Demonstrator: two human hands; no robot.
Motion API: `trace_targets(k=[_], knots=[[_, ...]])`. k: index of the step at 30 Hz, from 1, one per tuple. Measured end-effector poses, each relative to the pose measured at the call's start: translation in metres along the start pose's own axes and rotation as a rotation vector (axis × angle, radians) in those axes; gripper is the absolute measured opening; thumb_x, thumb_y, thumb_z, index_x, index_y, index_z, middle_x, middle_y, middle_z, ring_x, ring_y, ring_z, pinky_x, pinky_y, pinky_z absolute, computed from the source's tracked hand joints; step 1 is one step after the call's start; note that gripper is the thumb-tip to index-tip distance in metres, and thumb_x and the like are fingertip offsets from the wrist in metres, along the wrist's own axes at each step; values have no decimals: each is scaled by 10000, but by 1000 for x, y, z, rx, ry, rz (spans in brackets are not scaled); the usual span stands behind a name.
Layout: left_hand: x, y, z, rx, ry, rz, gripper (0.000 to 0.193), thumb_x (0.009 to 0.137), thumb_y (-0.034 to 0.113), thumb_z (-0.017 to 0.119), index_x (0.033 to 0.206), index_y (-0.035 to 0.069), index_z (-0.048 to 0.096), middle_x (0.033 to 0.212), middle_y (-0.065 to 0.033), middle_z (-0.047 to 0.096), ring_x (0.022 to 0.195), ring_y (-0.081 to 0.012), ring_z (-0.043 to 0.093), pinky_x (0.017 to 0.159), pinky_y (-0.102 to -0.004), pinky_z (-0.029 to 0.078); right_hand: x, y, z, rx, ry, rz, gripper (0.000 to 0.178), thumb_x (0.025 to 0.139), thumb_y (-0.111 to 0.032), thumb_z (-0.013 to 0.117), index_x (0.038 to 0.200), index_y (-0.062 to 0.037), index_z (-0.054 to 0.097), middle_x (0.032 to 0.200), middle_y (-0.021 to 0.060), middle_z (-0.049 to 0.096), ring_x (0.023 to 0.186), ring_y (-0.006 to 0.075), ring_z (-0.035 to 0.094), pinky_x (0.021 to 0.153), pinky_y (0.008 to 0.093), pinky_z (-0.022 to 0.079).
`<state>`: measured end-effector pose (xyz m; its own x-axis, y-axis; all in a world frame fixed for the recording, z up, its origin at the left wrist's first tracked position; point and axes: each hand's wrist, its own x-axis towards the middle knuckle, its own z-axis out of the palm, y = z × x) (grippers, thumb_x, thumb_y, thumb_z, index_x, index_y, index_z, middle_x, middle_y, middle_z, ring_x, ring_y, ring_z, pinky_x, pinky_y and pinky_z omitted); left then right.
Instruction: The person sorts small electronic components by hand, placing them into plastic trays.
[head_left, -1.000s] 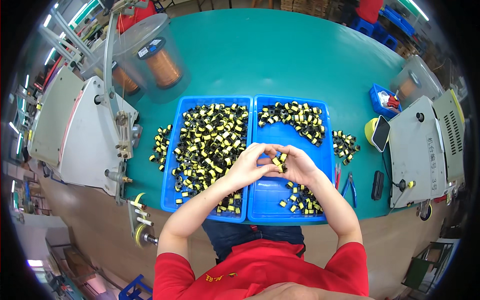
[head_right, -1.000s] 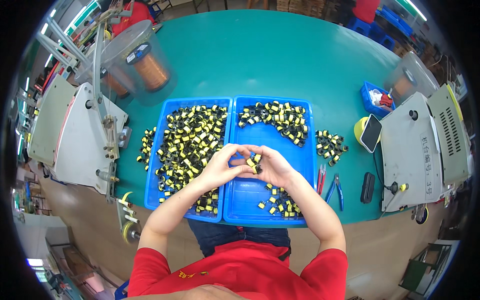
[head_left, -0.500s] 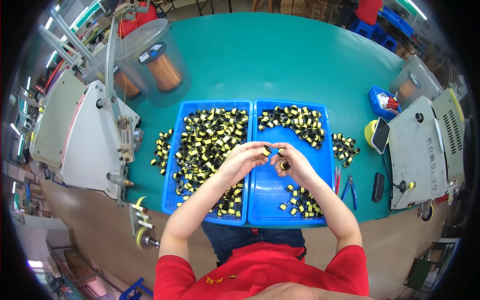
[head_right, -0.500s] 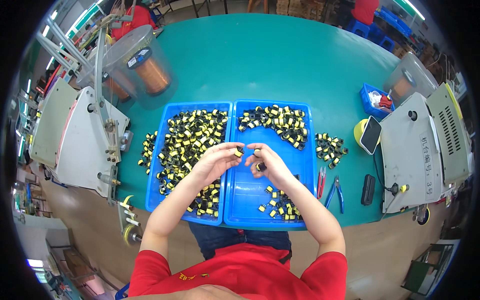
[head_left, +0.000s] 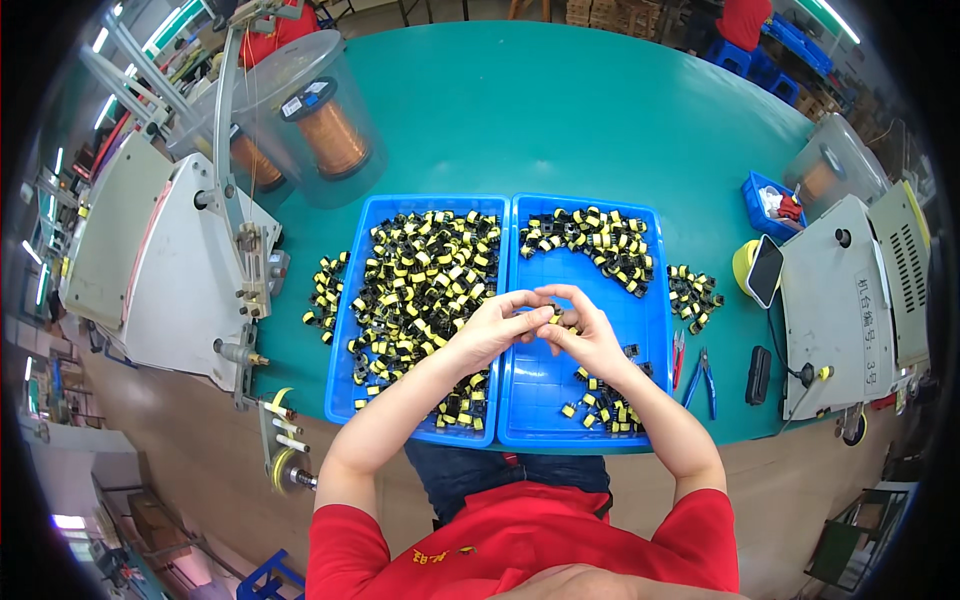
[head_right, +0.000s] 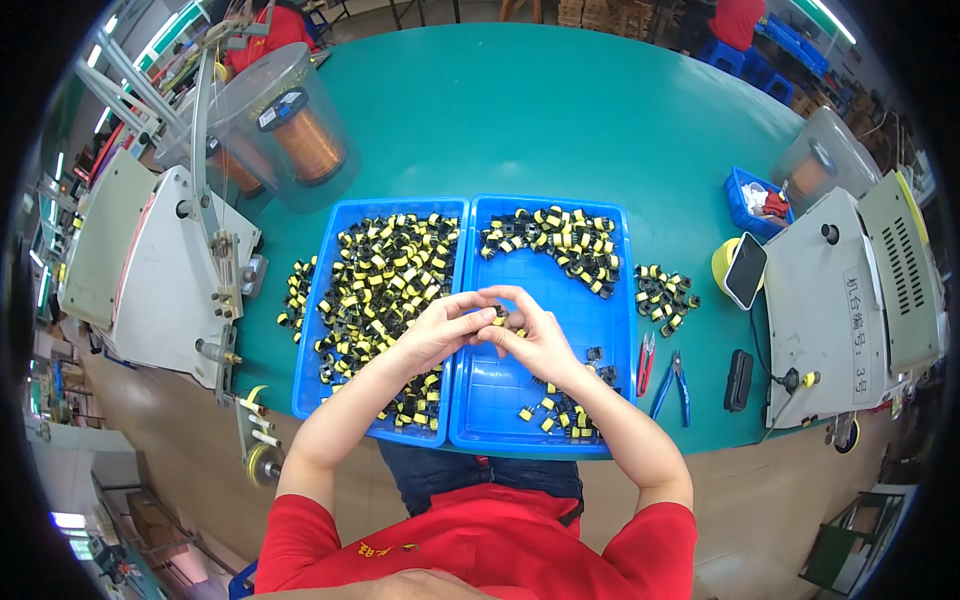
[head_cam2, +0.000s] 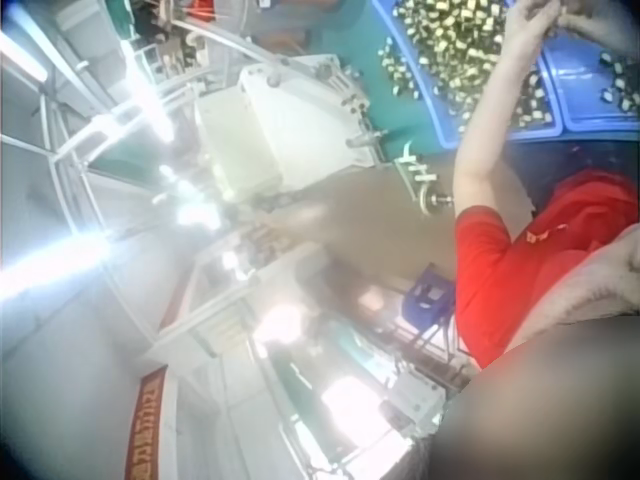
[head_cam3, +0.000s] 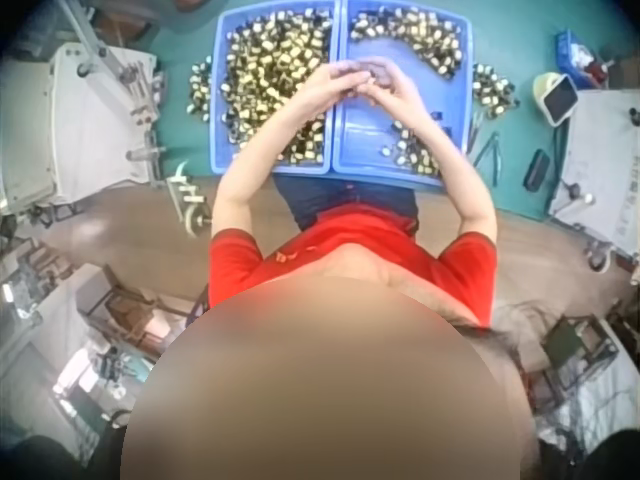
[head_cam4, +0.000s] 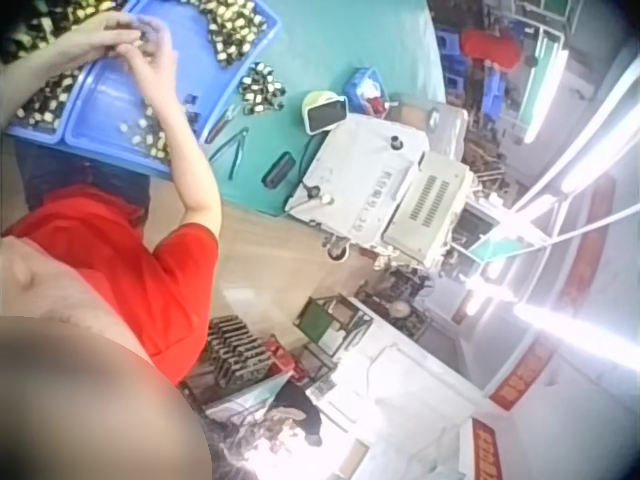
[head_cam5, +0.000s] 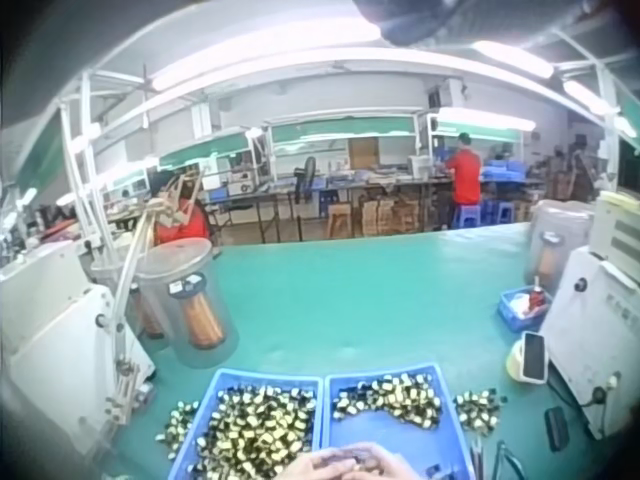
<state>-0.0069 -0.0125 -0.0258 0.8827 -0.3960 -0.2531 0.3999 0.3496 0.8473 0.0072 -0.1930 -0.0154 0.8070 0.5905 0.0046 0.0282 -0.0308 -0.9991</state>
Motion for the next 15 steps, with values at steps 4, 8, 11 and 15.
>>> trace_targets(k=[4, 8, 11, 15], knots=[[-1, 1, -7, -226, -91, -32, 301, 894, 235, 588, 1108, 27, 560, 951, -21, 574, 841, -101, 519, 715, -252, 421, 1, -6, 0, 119, 77, 56, 446, 875, -109, 581, 1269, -81, 374, 728, 10, 536, 638, 67, 466, 587, 216, 376], [-1, 10, -5, -305, -89, -55, 286, 908, 267, 552, 1067, 31, 580, 989, -50, 575, 866, -135, 533, 740, -277, 434, 5, 14, -8, 78, 175, -113, 513, 766, 97, 468, 1235, -69, 341, 851, 53, 473, 733, 129, 454, 674, 255, 389], [-2, 11, -6, -317, -64, -63, 258, 908, 262, 543, 1029, 38, 582, 992, -66, 579, 859, -145, 539, 735, -290, 443, 6, 16, -7, -44, 246, -279, 542, 707, 145, 435, 1203, -47, 329, 938, 87, 465, 819, 171, 476, 750, 290, 405], [-2, 10, -7, -426, -135, -100, 244, 897, 260, 551, 1012, 46, 571, 994, -74, 580, 854, -150, 544, 723, -293, 451, 5, 19, -3, -318, 313, -492, 505, 742, 123, 499, 1199, -39, 356, 1077, 144, 531, 1031, 240, 558, 875, 347, 444]])
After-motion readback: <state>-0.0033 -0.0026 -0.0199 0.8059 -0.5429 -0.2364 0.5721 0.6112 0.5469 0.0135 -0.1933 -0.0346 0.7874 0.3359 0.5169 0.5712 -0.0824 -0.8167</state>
